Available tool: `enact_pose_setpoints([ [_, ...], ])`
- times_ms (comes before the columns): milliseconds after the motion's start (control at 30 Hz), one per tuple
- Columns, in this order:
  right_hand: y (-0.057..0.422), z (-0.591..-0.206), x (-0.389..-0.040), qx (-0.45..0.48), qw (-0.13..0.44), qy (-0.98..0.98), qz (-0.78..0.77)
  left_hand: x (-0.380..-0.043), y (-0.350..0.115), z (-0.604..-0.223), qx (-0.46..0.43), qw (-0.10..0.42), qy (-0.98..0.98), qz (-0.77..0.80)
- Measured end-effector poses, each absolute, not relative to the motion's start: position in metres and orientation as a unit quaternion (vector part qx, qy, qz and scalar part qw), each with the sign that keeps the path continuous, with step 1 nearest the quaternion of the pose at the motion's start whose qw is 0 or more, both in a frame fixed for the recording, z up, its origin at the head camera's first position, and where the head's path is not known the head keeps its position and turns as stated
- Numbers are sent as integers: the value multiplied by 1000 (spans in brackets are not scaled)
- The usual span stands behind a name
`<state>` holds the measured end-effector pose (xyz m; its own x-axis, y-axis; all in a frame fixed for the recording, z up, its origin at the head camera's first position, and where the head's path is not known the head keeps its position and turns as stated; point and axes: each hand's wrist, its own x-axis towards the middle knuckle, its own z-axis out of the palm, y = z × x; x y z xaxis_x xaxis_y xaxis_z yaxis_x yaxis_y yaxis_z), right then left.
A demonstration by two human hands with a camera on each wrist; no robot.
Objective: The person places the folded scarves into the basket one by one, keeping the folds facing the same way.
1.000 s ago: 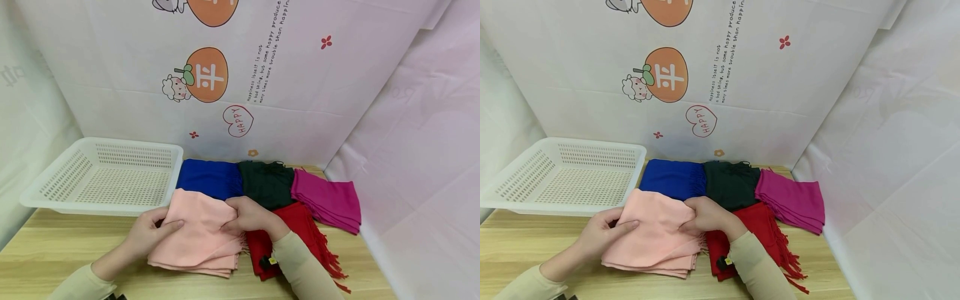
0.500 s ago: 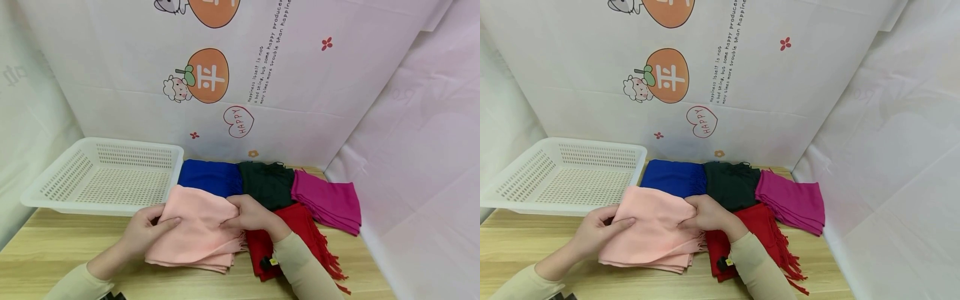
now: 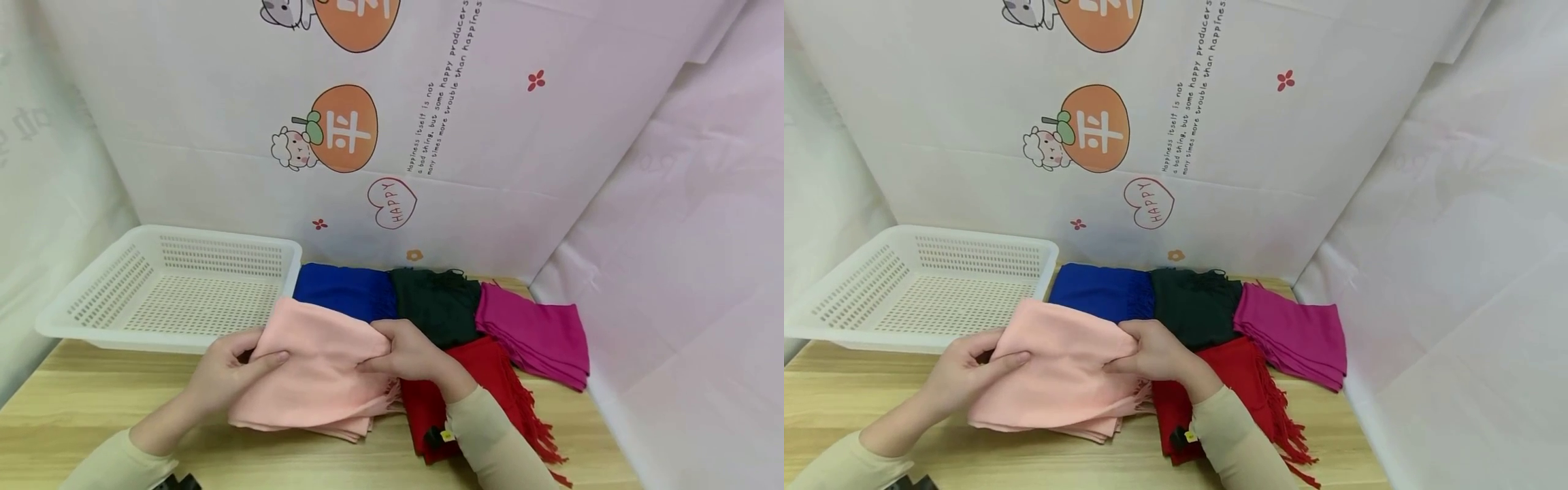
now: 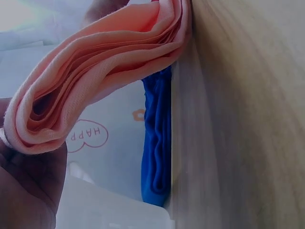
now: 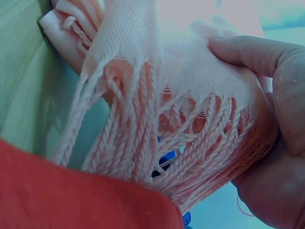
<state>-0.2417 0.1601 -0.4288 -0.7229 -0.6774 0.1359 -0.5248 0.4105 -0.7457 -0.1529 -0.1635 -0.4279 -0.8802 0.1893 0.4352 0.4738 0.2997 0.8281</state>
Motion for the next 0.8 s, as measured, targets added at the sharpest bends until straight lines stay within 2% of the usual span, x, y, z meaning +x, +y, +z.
enact_pose_setpoints([
  [800,144,-412,-226,-357,43,839,-409,-149,-184,-407,-212,154,-801,-538],
])
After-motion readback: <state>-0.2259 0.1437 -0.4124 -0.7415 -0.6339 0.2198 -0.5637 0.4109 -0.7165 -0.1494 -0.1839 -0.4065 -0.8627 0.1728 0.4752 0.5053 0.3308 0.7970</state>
